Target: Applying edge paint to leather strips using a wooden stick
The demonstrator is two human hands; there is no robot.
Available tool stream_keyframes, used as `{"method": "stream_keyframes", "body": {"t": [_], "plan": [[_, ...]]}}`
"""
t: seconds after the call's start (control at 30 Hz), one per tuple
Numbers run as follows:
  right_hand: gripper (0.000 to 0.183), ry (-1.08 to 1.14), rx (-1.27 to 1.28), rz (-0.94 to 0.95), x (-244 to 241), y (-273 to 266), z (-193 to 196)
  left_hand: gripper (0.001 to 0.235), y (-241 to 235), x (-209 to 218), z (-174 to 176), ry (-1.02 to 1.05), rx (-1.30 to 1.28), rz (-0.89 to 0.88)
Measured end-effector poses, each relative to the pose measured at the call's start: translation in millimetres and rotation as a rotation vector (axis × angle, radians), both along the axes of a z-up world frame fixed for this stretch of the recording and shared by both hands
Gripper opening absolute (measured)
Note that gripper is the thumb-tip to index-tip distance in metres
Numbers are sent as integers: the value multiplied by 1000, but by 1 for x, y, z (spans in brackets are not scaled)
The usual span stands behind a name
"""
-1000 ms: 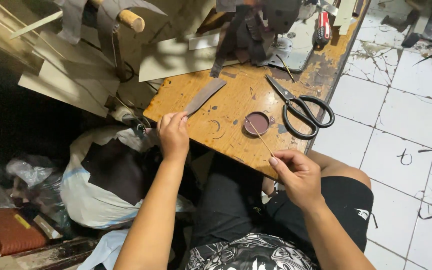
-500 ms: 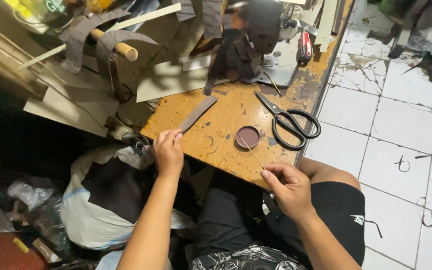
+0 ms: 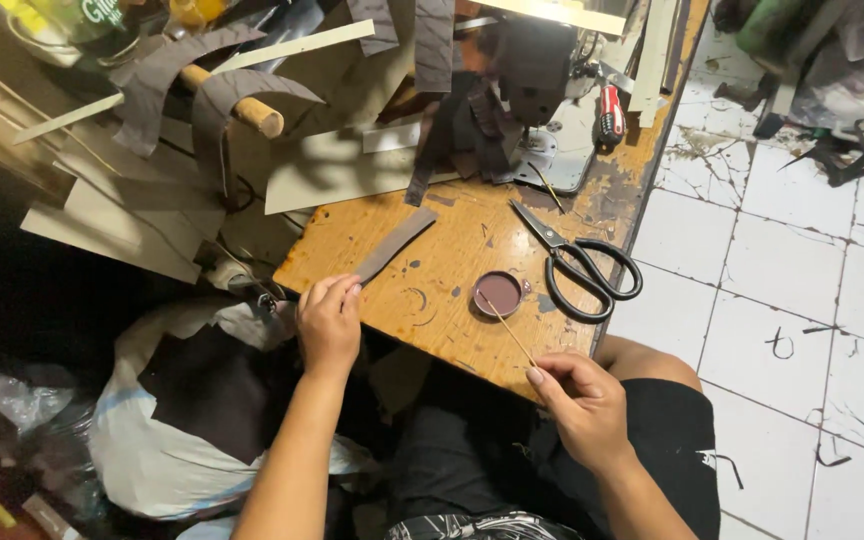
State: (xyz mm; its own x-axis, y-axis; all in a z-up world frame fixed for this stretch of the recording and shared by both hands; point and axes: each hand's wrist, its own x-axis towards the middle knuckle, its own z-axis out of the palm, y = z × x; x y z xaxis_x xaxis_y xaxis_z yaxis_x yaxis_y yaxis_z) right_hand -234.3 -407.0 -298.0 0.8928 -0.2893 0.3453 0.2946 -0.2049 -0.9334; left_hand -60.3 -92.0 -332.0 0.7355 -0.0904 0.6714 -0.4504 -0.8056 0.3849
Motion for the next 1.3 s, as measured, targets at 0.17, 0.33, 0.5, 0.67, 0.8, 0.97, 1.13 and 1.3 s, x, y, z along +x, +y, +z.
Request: {"method": "stream_keyframes", "body": {"t": [0.17,0.33,0.5,0.67,0.8,0.97,1.13,1.3], "plan": [[9,24,13,-14,0,1,2,15,-3,-5,6,-33,24,-26],[8,10,-26,12,3,1,10,26,0,-5,10,10,32,24],[7,23,1,-14,1,5,5,13,8,-9,25,124,-25,-136],[8,45,-27,-25,3,4,-1,21,11,-34,32,412,-345,4],[8,45,8,-29,2,7,1,19,5,-53,2,785,-987,9],[7,83,-6,-22,2,5,-4,30,-7,-81,2,926,-1224,-96],[6,121,-54,-17,3,4,-1,44,-19,-95,2,956,-1458,-282],[7,175,-69,-69,3,7,0,34,-26,-100,6,1032,-1558,-437]]}}
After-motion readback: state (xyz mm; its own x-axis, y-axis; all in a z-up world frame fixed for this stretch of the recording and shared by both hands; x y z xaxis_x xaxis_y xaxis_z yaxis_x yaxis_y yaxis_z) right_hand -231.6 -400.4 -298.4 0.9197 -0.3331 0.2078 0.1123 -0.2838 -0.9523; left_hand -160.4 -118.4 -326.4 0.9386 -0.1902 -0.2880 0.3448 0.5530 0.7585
